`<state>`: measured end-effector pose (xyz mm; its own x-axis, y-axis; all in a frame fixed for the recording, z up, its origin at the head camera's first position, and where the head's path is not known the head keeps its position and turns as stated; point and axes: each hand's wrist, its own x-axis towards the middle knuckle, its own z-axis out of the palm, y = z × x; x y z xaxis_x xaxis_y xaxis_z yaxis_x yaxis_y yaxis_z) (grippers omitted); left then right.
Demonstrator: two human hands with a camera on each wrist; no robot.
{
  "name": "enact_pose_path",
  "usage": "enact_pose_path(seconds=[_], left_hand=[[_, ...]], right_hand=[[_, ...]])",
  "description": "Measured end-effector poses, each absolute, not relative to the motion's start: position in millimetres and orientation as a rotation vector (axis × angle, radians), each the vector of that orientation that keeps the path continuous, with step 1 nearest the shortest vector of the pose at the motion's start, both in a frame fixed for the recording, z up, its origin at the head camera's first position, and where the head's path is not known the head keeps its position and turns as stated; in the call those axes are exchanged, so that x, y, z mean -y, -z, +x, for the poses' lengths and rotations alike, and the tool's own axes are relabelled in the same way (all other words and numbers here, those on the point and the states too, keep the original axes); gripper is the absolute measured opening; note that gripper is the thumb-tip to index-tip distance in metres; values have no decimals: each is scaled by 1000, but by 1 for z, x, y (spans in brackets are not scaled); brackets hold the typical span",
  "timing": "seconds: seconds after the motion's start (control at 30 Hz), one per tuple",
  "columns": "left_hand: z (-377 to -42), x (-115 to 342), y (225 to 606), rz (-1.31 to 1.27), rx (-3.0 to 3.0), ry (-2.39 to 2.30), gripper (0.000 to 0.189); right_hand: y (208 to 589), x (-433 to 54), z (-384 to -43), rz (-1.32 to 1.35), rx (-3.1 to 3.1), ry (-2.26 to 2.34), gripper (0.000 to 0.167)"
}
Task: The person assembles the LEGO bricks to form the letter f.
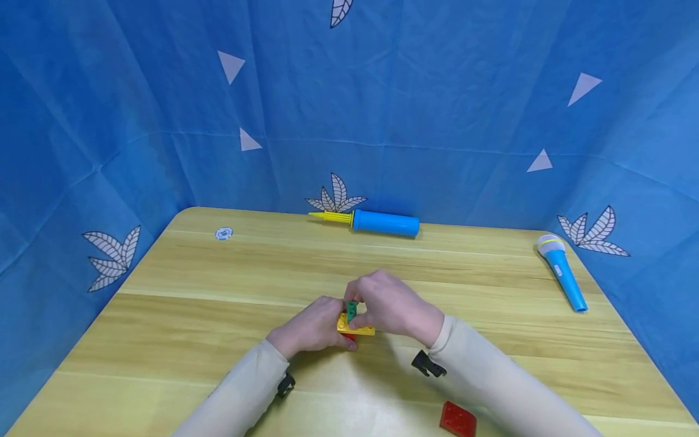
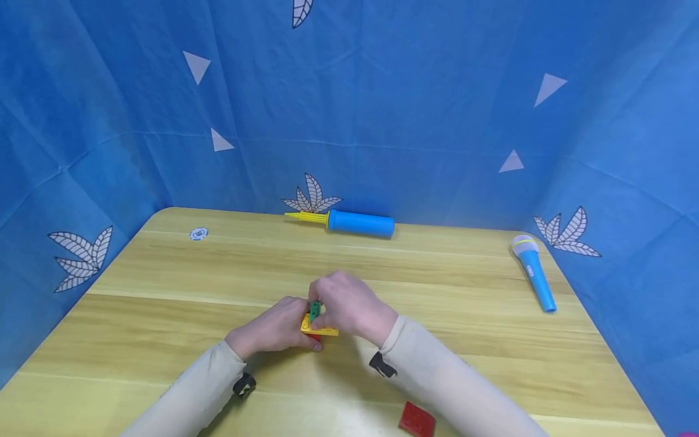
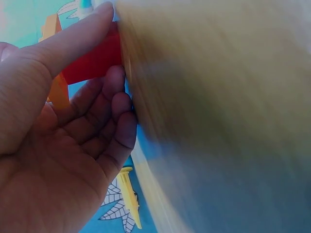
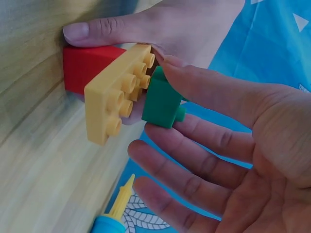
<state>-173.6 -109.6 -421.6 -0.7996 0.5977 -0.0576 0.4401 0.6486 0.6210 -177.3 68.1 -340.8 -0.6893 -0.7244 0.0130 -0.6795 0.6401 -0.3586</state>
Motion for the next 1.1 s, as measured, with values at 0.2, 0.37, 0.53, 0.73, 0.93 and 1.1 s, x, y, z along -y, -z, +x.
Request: enact_pose_path(seconds=[0.2,0.37,0.53,0.73,0.93,1.1], left_hand=[[-173,110,422,836,-2598,-897,38],[-173,110,422,836,-2607,-889,38],[-173,111,421,829,-2622,-881,38],[-173,111,421,821,-2623,-881,38],[-173,111,421,837,-2618,-890,37],[-173,111,422,837,-2619,-889,37]], right_hand=[[344,-67,-176,-1151,-2708,505,30],[345,-67,-175,-1148,-2700,517,29],[346,-67,-175,-1164,-2699,513,30],[346,-66,-176,-1181,-2712,492,29],[345,-65,-175,-1163,-2716,477,32],[346,-65,-176,-1158,-2720,464,32]])
